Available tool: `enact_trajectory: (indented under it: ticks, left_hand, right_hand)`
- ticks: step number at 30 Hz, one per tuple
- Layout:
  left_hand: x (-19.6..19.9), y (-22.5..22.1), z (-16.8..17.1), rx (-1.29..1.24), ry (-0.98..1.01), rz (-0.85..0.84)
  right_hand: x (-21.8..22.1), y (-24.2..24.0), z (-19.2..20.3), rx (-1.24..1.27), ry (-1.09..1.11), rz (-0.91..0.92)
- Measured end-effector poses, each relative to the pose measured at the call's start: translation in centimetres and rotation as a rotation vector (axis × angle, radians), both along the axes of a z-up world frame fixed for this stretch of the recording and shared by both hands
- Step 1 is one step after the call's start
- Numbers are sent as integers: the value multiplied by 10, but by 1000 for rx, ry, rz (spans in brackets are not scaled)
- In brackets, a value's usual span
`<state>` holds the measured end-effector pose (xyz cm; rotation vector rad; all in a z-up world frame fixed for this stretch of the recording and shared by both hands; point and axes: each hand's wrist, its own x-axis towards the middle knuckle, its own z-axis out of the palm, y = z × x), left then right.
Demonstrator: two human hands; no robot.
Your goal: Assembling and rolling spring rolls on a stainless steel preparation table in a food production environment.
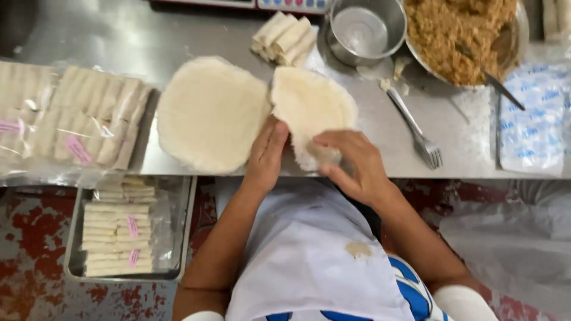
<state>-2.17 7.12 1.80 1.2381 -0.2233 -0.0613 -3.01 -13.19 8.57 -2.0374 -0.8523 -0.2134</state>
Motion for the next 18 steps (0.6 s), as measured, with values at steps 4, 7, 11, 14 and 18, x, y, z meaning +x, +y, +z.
enact_trajectory:
  ticks: [4,7,11,14,18]
  left_hand:
    - [-13,-5,25,247,-212,193]
    - [-24,-10,23,192,-235,250]
    - [-30,-11,-2,127,-124,312]
    - [-25,-8,-20,113,-37,309]
    - [-30,-16,13,-41,-50,167]
  right_hand:
    - [4,23,3,120,46,-138]
    - [1,34,5,150,53,-151]
    - [6,21,-22,107,87,-272]
    - [20,-1,-56,280,229,-327]
    - [10,22,-38,102,149,-346]
